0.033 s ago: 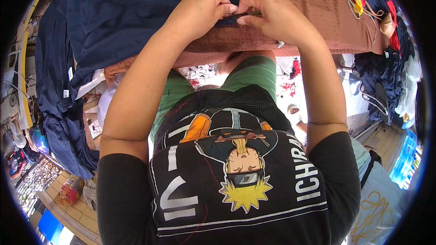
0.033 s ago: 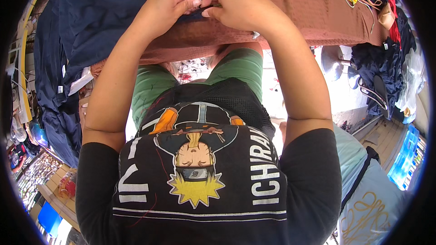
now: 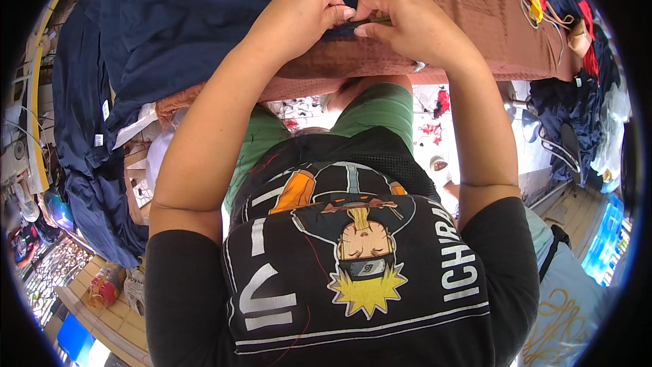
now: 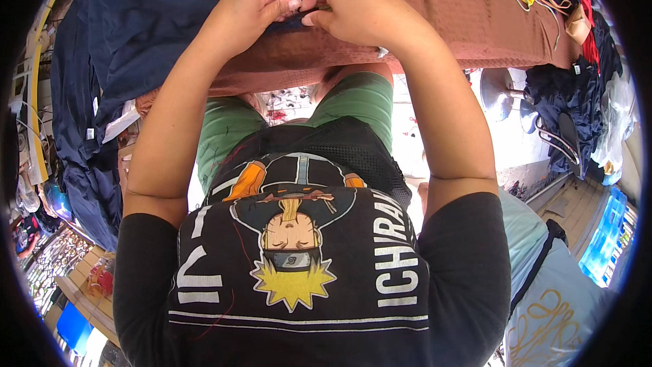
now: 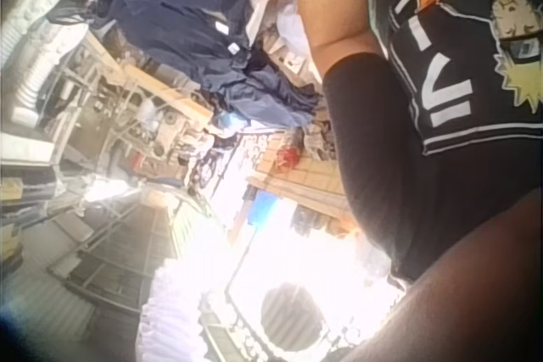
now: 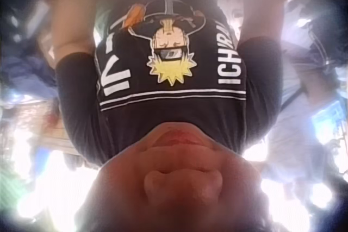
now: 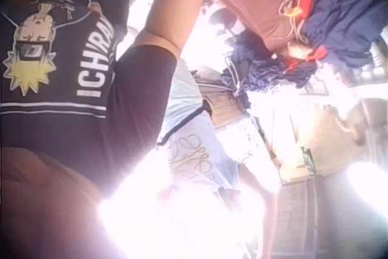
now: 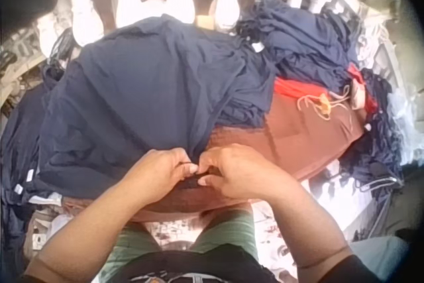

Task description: The person trims threads from dark blue shirts using snips and then places the shirts into a large white plastic bag.

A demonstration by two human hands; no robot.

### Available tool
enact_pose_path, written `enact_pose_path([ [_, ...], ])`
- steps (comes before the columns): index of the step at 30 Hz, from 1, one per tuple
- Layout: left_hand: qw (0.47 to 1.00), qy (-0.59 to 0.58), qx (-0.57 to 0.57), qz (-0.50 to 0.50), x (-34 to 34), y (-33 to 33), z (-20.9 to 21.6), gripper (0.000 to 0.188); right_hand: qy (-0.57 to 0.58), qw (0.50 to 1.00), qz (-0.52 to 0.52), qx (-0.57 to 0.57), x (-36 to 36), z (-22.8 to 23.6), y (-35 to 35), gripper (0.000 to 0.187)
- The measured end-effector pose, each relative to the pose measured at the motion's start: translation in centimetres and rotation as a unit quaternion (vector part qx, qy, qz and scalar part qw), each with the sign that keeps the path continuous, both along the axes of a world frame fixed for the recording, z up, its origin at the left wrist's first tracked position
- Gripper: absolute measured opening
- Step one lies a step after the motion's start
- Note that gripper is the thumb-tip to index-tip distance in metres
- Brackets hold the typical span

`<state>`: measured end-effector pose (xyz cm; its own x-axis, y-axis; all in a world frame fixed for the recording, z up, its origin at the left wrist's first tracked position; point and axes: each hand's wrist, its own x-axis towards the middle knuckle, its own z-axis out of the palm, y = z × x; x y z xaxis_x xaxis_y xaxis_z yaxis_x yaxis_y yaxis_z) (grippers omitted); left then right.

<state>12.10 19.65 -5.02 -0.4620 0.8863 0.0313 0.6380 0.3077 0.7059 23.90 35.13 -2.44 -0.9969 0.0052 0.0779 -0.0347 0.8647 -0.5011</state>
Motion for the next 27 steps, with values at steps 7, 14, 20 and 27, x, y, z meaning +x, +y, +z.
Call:
enact_pose_path([
  [7,1.000,0.002,-0.004,0.008,0.3,0.0,0.1,0.026,-0.013,0.999,-0.004,-0.045,0.1,-0.3,0.1,0.017],
  [14,0.994,-0.104,0.007,0.011,0.5,-0.2,0.2,0.026,-0.040,0.999,-0.014,-0.009,0.5,-0.1,-0.4,0.018],
  [20,0.973,0.167,-0.039,-0.157,0.0,-7.0,3.2,0.028,-0.033,0.991,-0.081,-0.100,2.7,1.0,0.4,0.022],
  [27,0.991,0.128,-0.029,0.023,2.5,-6.2,3.3,0.021,0.036,0.983,-0.097,-0.149,3.3,-0.5,0.0,0.025],
])
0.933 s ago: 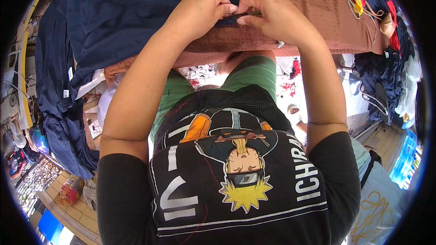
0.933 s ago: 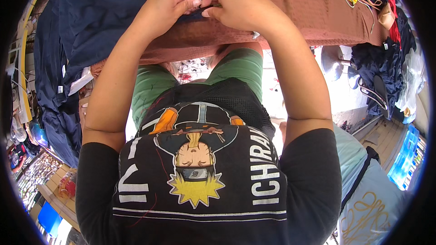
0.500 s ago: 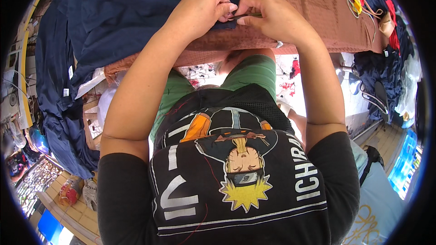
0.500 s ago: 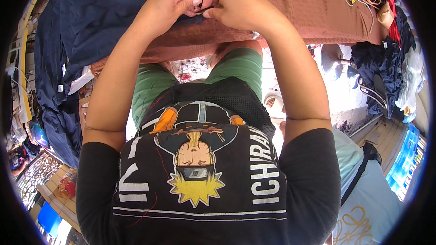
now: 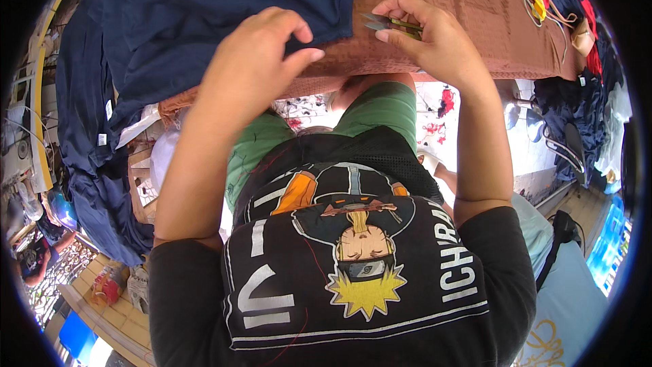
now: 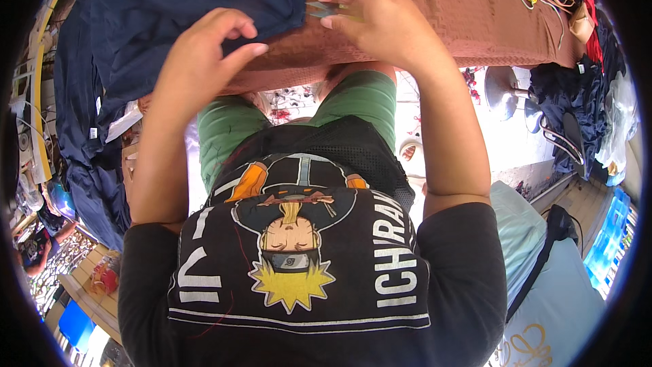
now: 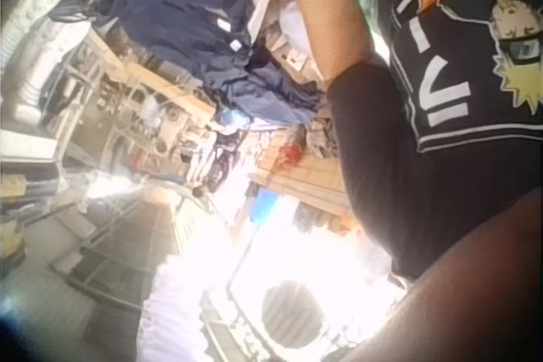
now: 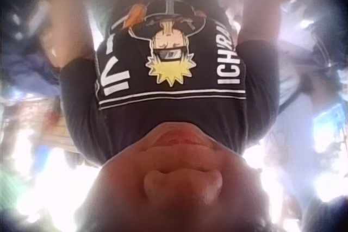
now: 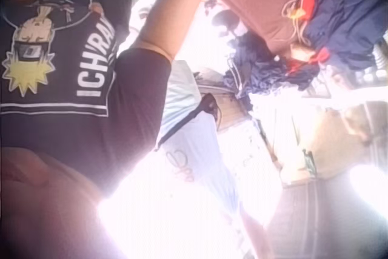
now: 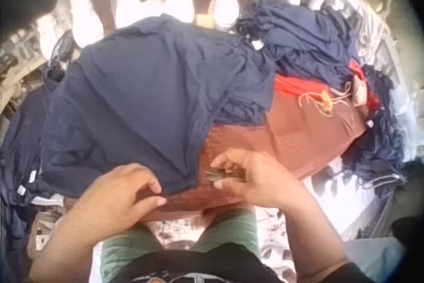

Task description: The person trims threads from dark blue shirts using snips and then places the shirts into a large white plastic bag.

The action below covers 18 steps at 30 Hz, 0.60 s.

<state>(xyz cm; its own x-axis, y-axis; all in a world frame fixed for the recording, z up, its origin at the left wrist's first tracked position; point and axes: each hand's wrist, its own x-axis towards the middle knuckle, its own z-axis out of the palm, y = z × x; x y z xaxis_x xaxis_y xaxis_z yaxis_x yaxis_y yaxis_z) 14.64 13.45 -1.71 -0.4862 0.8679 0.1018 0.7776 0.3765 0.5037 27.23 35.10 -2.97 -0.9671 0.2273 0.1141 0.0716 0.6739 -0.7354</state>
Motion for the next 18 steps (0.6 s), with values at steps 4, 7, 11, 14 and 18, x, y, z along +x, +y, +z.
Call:
enact_pose_path([
  [4,0.990,0.088,0.104,0.034,2.0,1.8,-4.0,0.021,0.067,0.996,-0.001,0.054,0.0,-1.1,-1.3,0.023],
  [7,0.991,0.047,0.111,0.059,1.8,2.1,-4.6,0.017,0.063,0.993,-0.006,0.101,0.4,-1.4,-2.5,0.019],
  [11,0.993,-0.008,0.093,0.075,1.9,2.2,-3.9,0.015,0.059,0.988,0.000,0.142,0.4,-1.6,-3.2,0.018],
  [14,0.994,-0.013,0.076,0.083,2.1,2.2,-3.4,0.017,0.064,0.983,-0.008,0.170,0.1,-1.7,-3.7,0.018],
  [18,0.989,0.029,0.148,0.007,1.4,2.1,-3.8,0.013,0.050,0.972,-0.013,0.229,-0.2,-1.3,-4.4,0.017],
])
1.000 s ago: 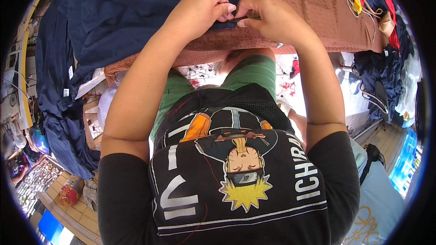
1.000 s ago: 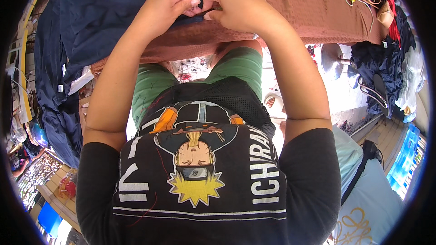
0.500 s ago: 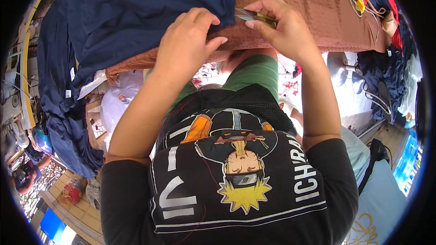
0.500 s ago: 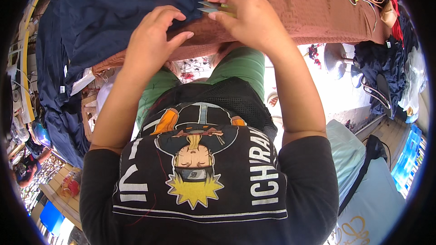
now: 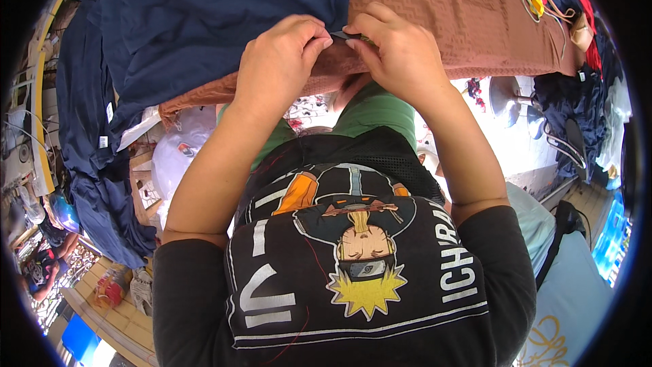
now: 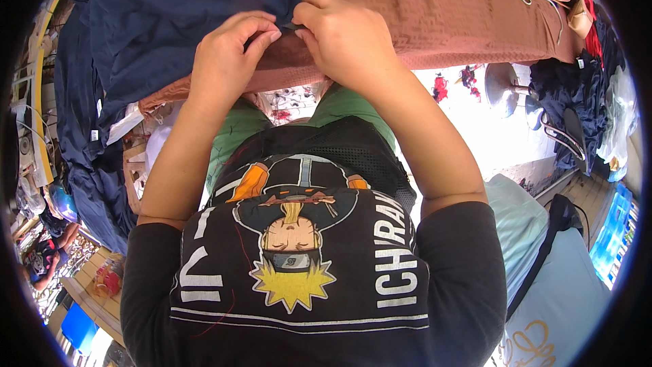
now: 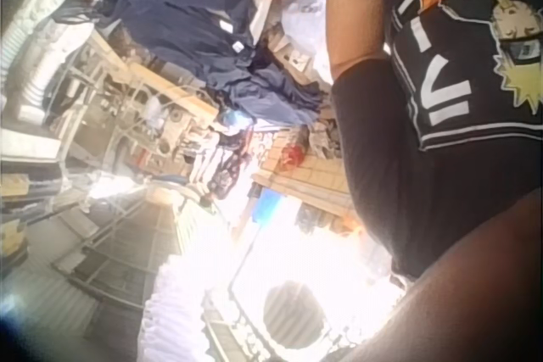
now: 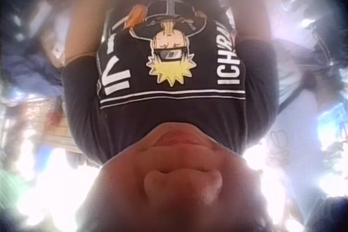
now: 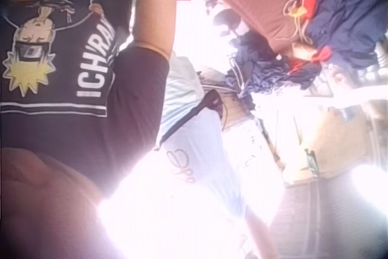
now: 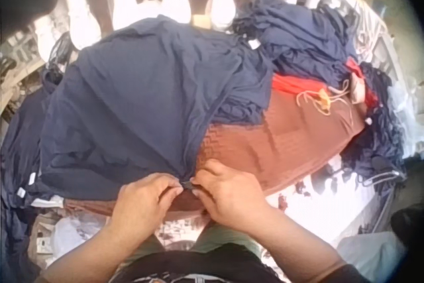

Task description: The person trims threads from dark blue shirts using snips and then places the shirts into a large white plastic bag.

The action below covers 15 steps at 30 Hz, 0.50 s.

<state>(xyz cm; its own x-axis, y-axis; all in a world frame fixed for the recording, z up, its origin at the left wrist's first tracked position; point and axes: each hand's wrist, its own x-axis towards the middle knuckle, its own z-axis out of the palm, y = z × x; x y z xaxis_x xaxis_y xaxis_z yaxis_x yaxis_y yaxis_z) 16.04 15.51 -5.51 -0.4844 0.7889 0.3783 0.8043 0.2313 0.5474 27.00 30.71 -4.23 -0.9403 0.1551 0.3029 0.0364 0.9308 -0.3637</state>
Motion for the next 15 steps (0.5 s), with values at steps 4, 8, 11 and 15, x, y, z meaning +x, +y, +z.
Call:
enact_pose_path([
  [4,0.924,-0.263,0.008,-0.276,-3.6,-3.4,4.0,0.015,0.038,0.999,-0.014,0.001,0.2,0.1,0.9,0.018],
  [8,0.932,-0.345,-0.056,-0.102,-4.1,-5.0,5.3,0.022,0.037,0.991,-0.007,-0.129,0.5,0.2,1.2,0.025],
  [11,0.975,-0.222,-0.022,0.011,-2.0,-3.5,1.3,0.021,0.042,0.989,0.012,-0.142,-0.2,-1.3,0.6,0.028],
  [15,0.997,-0.034,-0.007,0.076,0.3,-2.1,-1.4,0.025,0.039,0.986,-0.004,-0.163,-1.5,-3.2,0.7,0.027],
])
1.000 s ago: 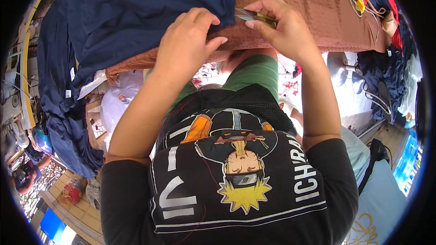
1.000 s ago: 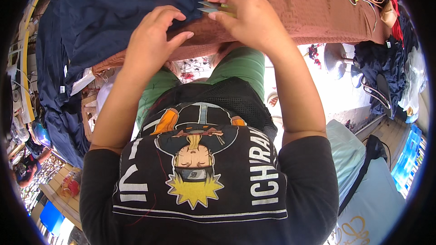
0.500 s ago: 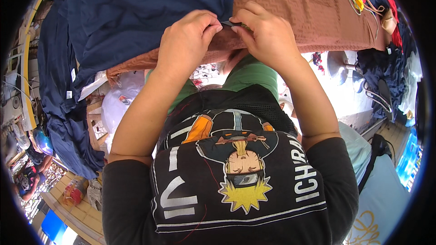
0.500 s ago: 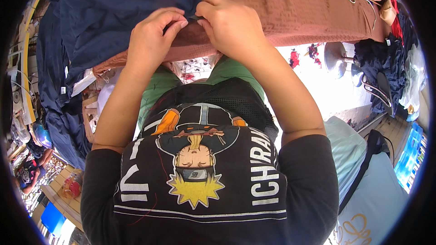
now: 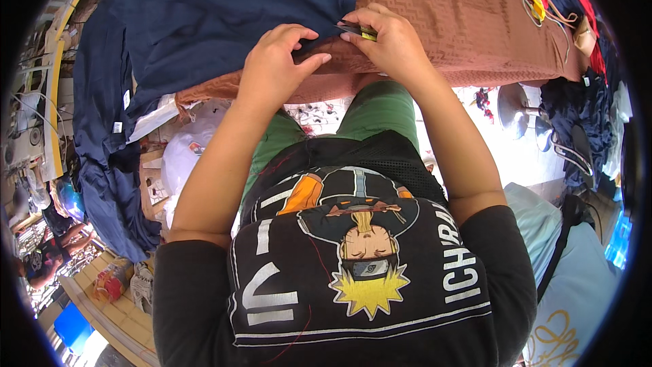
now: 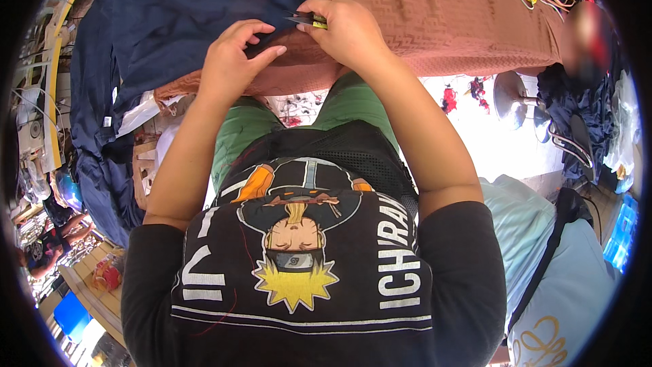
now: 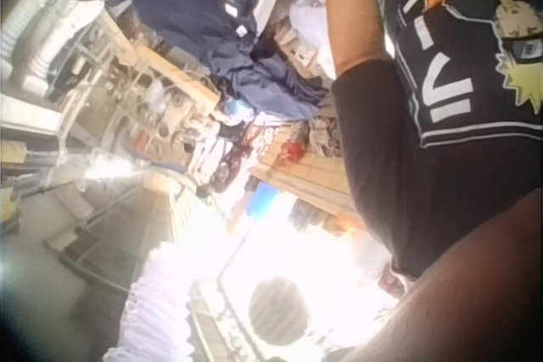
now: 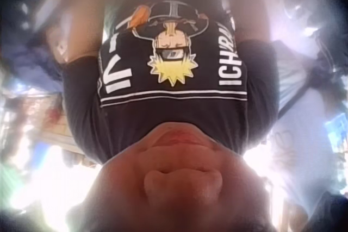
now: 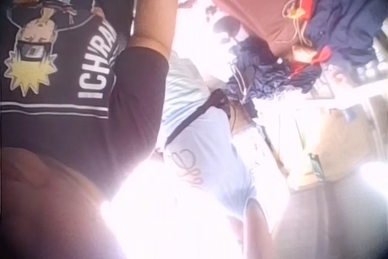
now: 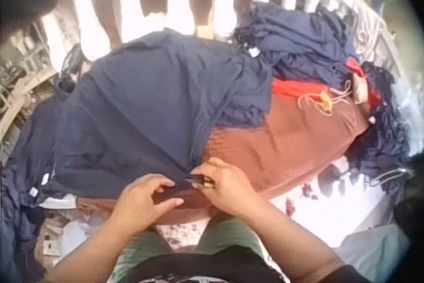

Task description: The person trims threads from dark blue shirts using snips and then places the shirts into a large white plastic bag.

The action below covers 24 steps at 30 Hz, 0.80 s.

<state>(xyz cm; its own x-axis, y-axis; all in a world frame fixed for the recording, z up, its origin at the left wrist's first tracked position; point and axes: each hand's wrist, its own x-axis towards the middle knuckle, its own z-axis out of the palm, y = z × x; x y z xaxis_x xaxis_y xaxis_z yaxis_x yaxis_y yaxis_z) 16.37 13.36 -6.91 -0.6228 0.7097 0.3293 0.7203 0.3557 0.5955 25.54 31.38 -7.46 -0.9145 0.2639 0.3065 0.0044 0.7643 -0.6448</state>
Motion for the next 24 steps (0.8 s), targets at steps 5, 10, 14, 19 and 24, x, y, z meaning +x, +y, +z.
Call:
enact_pose_path([
  [5,1.000,0.028,0.009,0.008,-0.1,-0.4,-0.9,0.016,0.011,1.000,-0.012,-0.008,0.4,-0.2,-0.4,0.024],
  [10,0.999,-0.039,-0.009,-0.021,0.2,-1.4,0.3,0.014,0.004,1.000,-0.002,-0.004,1.7,-0.3,-0.3,0.024],
  [14,0.997,-0.069,-0.006,-0.034,0.5,-1.9,0.3,0.013,0.041,0.999,0.005,0.023,2.4,0.8,-1.2,0.023],
  [19,0.993,-0.109,0.018,-0.041,0.5,-2.0,0.2,0.012,0.043,0.994,0.046,0.085,2.3,1.0,-1.9,0.019],
  [24,0.986,-0.157,0.037,-0.041,0.5,-2.1,0.4,0.015,0.030,0.995,0.044,0.079,1.1,0.8,-2.4,0.018],
])
